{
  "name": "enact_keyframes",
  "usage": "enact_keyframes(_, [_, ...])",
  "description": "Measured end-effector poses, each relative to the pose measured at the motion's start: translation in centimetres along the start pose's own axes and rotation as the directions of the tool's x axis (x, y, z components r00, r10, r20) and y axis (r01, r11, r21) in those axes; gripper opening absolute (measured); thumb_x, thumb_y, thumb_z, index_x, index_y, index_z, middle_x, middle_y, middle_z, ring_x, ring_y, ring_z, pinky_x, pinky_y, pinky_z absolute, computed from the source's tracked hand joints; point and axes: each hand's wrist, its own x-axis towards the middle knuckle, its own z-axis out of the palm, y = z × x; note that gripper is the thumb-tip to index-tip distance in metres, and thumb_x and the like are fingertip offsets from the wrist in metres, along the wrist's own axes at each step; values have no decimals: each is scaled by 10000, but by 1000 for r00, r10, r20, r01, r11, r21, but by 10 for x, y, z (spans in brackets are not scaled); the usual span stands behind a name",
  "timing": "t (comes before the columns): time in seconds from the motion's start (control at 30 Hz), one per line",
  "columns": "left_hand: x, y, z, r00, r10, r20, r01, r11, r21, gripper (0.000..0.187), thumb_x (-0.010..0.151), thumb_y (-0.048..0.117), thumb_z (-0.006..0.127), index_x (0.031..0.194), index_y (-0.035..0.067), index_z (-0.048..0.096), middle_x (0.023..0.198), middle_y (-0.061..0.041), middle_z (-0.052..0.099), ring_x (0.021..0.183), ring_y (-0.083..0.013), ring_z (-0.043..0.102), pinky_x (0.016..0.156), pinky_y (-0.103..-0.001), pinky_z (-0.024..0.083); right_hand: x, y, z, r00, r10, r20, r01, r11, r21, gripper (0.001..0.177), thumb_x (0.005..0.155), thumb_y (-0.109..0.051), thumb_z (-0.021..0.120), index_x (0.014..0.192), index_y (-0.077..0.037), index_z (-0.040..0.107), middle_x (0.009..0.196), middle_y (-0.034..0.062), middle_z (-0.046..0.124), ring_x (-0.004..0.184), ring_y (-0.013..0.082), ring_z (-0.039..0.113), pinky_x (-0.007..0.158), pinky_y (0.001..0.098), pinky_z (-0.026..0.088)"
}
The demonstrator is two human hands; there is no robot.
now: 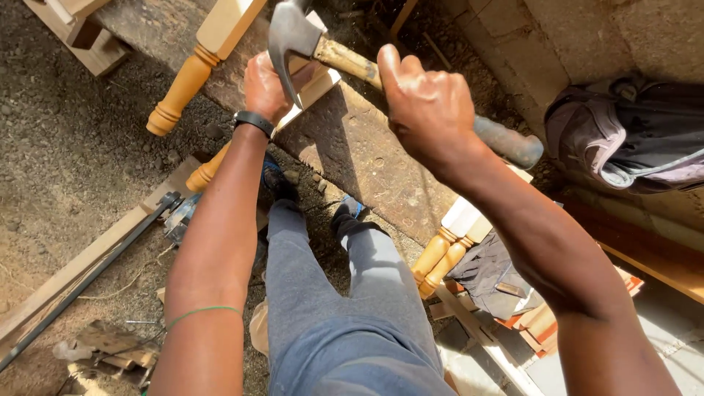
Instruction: The person marks a piece of wood with a pencil and ruler, then uses a hammer and chisel to carve a notch. They then use a bow saw to cut the wood along the marked line. Finally, they use a chisel to refine the cut edge.
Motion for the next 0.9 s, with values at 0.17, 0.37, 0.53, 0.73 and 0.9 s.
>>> enact_keyframes(0.17, [4, -21, 8, 997, 25, -77, -23, 999, 22, 721, 795, 568, 898, 1280, 124, 605, 1216, -121, 689, 1097, -318, 655, 828, -495, 583, -12, -7, -45, 989, 83, -119, -57, 978, 203, 201, 969, -83, 551, 1146, -93, 456, 806, 102, 591, 442, 386, 524, 371, 491, 344])
enact_keyframes(0.37, [5, -21, 8, 999, 31, 36, -28, 997, -77, 367, 882, 323, 844, 1155, 113, 718, 941, -36, 797, 777, -174, 771, 660, -336, 695, -5, -11, 13, 998, 39, 52, -35, 997, -67, 300, 939, -66, 515, 1231, -64, 449, 766, 87, 561, 438, 288, 612, 340, 437, 424])
enact_keyframes(0.53, [24, -44, 18, 973, 220, -66, -213, 972, 97, 80, 917, 134, 815, 955, 74, 779, 793, -56, 767, 609, -168, 740, 493, -308, 643, -1, 0, -15, 995, 27, 99, -28, 1000, 11, 193, 963, -39, 430, 1155, -54, 445, 762, 115, 611, 424, 360, 592, 368, 481, 401])
enact_keyframes(0.73, [13, -37, 16, 996, 87, -6, -87, 995, -45, 415, 859, 492, 869, 849, 99, 736, 763, -23, 775, 632, -120, 750, 550, -261, 674, -11, -3, -35, 959, 125, -255, -61, 968, 245, 152, 1103, -130, 585, 1111, -83, 441, 781, 84, 547, 456, 327, 447, 371, 474, 337])
enact_keyframes(0.9, [4, -5, 4, 987, 161, -20, -162, 985, -67, 257, 857, 160, 860, 1075, 84, 748, 944, -32, 792, 787, -175, 772, 653, -299, 706, 21, -22, -42, 781, 147, 607, -368, 894, 256, 248, 1029, 23, 374, 1257, -13, 284, 928, 240, 561, 612, 318, 524, 548, 486, 491])
